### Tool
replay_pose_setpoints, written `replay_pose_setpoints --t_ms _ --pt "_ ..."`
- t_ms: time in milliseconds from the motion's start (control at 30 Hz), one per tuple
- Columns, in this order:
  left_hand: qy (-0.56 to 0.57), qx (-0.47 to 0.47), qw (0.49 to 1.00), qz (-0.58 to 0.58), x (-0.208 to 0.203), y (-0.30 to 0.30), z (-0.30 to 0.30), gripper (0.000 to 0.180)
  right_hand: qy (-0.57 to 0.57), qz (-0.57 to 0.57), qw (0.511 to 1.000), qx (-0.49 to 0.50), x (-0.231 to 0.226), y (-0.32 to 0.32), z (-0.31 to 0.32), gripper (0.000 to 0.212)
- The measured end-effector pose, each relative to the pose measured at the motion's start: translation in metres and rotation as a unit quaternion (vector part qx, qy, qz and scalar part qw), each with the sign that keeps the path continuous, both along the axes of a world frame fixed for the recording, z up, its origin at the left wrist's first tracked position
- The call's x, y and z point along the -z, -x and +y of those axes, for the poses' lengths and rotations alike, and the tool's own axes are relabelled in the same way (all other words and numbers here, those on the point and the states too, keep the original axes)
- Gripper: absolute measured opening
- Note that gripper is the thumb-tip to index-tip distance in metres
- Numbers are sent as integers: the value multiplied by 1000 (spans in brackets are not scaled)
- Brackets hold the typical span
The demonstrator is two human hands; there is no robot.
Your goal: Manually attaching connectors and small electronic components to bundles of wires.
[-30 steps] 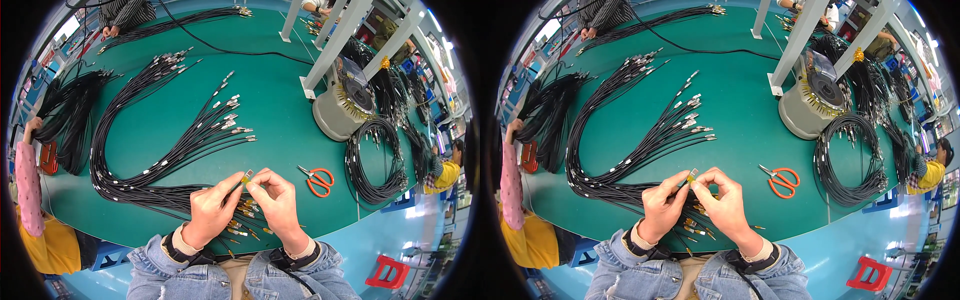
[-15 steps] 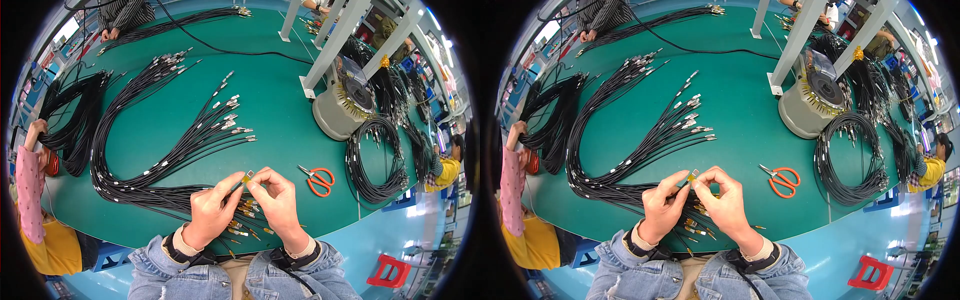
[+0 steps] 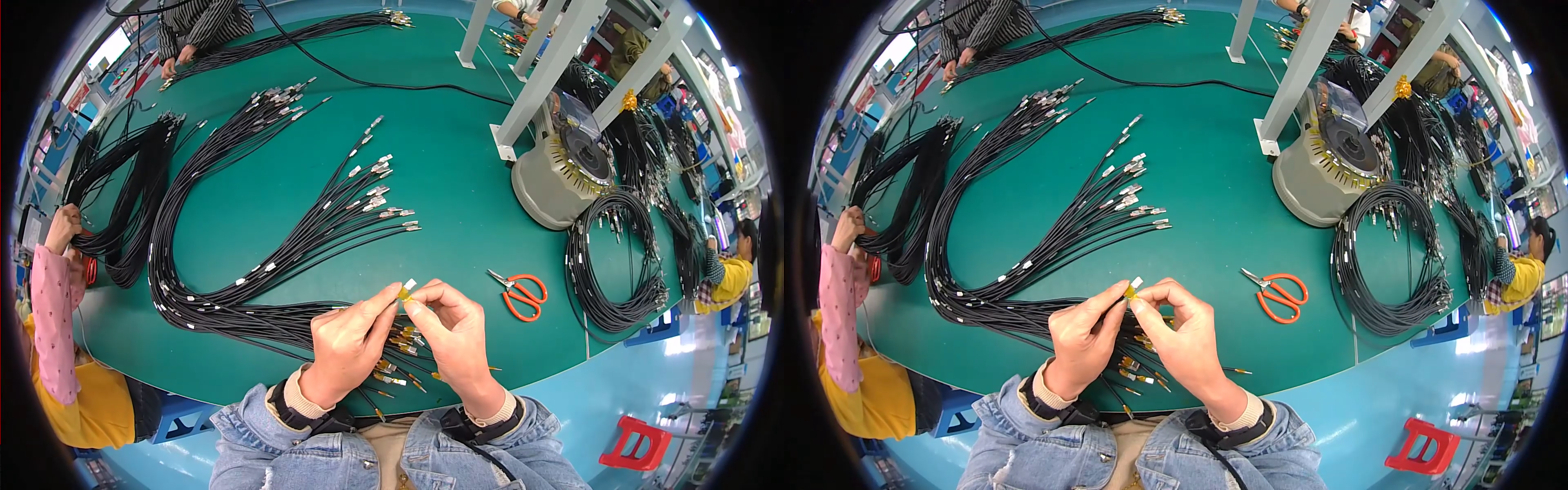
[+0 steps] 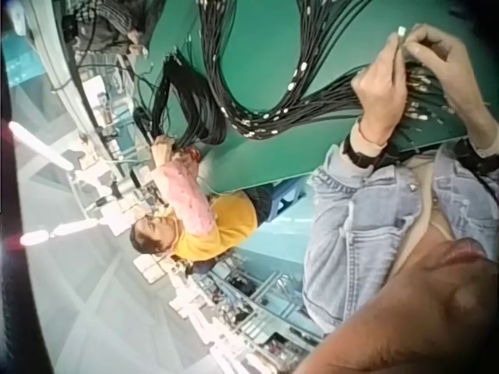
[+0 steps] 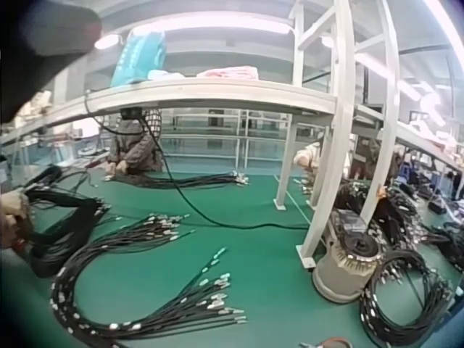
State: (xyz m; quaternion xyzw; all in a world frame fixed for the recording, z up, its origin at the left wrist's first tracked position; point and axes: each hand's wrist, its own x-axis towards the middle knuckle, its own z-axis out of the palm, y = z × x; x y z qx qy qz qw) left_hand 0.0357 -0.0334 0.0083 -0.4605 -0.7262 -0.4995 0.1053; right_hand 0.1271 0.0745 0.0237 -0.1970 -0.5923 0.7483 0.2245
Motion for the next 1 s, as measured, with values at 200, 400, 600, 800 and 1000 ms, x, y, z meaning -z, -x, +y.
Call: replay_pose_setpoints --t_ms 200,400,600,800,1000 --pt "-4 -5 1000 -12 -1 -1 0 25 41 -6 999 1 4 -2 -1 4" --pt "-17 -16 997 -78 -4 -3 0 20 106 -49 993 -30 13 -4 1 6" --pt "-5 -17 995 -101 -2 -3 -3 16 126 -6 992 3 4 -2 -3 8" --pt "-13 -16 994 -103 -2 -4 -1 10 109 33 993 -13 7 1 -4 7" --pt "13 -1 995 -101 -6 -4 -3 3 82 33 996 -18 9 1 -5 8"
